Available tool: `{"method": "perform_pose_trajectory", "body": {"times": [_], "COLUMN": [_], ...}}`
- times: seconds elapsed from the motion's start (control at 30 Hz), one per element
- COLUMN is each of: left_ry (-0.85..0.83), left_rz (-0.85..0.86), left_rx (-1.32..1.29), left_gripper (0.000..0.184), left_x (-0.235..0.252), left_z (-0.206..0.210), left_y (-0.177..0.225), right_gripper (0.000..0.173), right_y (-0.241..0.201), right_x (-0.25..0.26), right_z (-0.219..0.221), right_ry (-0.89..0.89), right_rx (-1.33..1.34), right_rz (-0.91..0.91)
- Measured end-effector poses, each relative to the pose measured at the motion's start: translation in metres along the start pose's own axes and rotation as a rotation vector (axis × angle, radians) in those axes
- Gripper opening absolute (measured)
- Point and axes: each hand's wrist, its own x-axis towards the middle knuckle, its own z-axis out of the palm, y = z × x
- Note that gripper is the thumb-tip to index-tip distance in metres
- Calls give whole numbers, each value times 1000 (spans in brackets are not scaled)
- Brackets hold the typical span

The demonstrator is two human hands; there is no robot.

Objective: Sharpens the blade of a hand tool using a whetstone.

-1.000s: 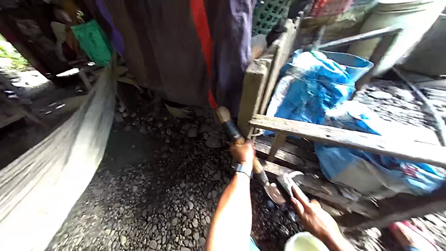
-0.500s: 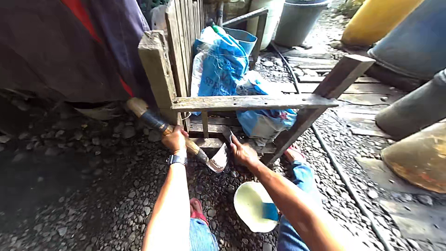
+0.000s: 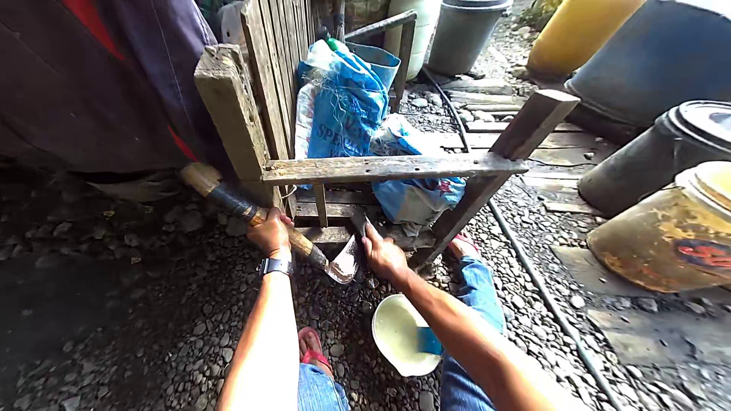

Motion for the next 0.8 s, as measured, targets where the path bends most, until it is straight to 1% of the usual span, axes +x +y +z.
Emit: {"method": "perform_pose_trajectory", "body": {"times": [0.07, 0.13, 0.27, 0.33, 0.43, 0.5, 0.6, 0.67, 0.8], "left_ry": [1, -11, -30, -17, -6, -5, -16, -21, -9], "left_rz": [8, 20, 21, 21, 18, 20, 21, 30, 28], "left_rx": [-1, -10, -56, -49, -43, -63, -61, -55, -44], "left_gripper": [16, 17, 16, 16, 16, 18, 18, 18, 18], "left_x": [2, 3, 2, 1, 0, 1, 1, 2, 2], "left_z": [0, -2, -4, -3, -2, -3, -4, -5, -2], "left_y": [0, -1, -3, -2, 0, -3, -7, -5, -2], "right_gripper": [59, 58, 58, 58, 59, 58, 57, 58, 58], "right_y": [10, 16, 3, 2, 16, 21, 8, 2, 21], "right_x": [-19, -21, 13, 9, -17, -18, 6, 11, -19], "right_z": [11, 9, -16, -12, 6, 4, -15, -19, -1], "right_ry": [-28, -32, -20, -16, -13, -8, -19, -31, -38], "right_rx": [-69, -97, -21, -23, -81, -102, -61, -54, -124], "right_rz": [-95, -120, 11, 22, -90, -112, -13, 19, -118]}}
